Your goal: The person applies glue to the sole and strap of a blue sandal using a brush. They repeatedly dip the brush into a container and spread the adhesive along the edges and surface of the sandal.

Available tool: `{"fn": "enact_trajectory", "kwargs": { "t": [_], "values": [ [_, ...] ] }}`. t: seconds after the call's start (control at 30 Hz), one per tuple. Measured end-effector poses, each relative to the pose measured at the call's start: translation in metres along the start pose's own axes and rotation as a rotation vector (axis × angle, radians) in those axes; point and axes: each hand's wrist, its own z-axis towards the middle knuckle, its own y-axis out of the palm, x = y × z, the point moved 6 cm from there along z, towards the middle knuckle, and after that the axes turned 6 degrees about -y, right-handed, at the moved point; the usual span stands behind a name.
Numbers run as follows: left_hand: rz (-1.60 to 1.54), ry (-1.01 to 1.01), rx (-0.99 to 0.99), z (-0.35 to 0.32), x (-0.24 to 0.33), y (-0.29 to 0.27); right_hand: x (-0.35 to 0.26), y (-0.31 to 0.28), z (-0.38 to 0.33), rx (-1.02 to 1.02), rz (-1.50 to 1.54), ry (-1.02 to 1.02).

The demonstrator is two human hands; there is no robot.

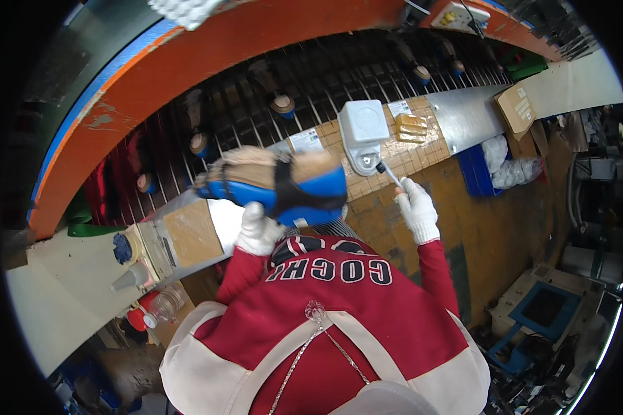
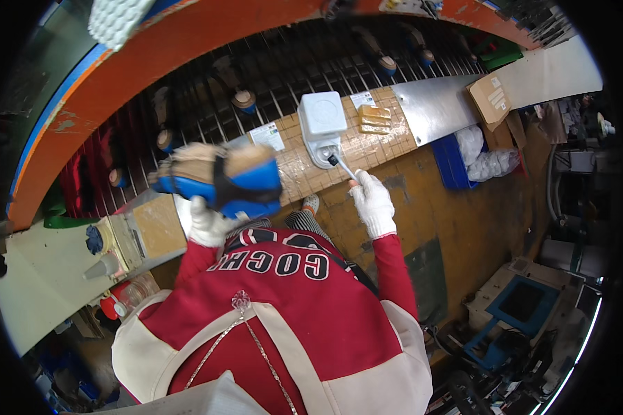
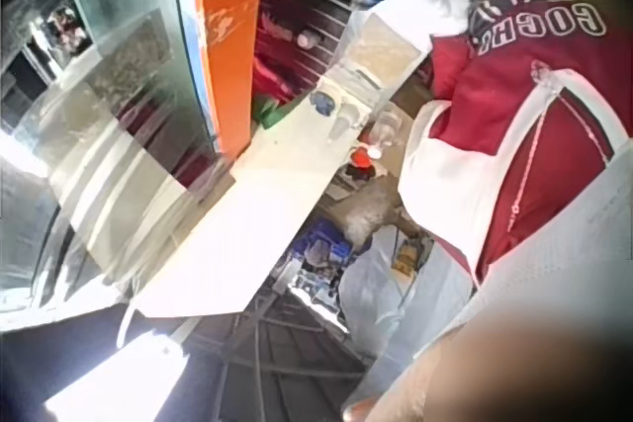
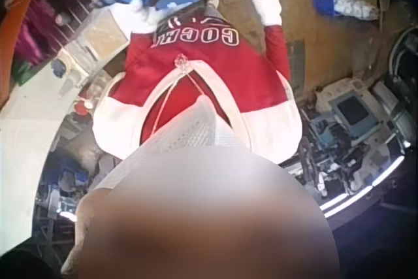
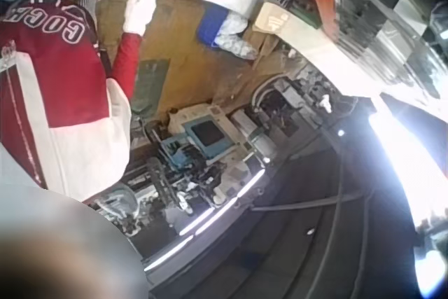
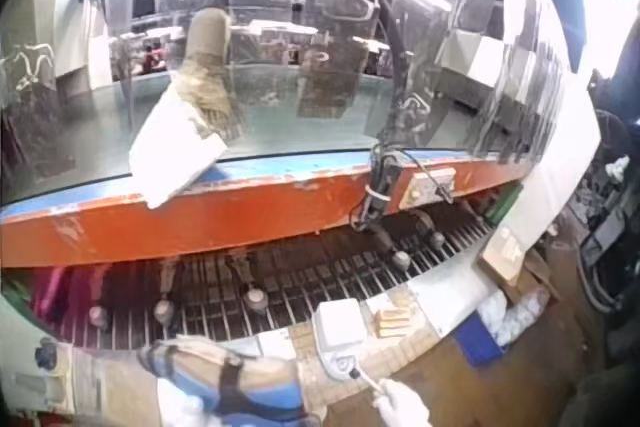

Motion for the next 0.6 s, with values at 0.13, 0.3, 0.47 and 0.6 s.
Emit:
{"fn": "enact_trajectory", "kwargs": {
  "t": [0.13, 0.3, 0.47, 0.6],
  "values": [
    [0.351, 0.771, 0.130, -0.005, 0.072, 0.077, 0.044, -0.001, 0.005, 0.082, -0.191, -0.028],
    [0.592, 1.162, 0.219, -0.021, 0.083, 0.149, 0.063, 0.008, 0.043, 0.092, -0.329, -0.202],
    [0.402, 1.280, 0.295, -0.040, 0.034, 0.135, 0.072, 0.022, 0.079, 0.037, -0.427, -0.341],
    [0.356, 1.326, 0.326, -0.044, 0.014, 0.131, 0.070, 0.029, 0.090, 0.011, -0.464, -0.455]
  ]
}}
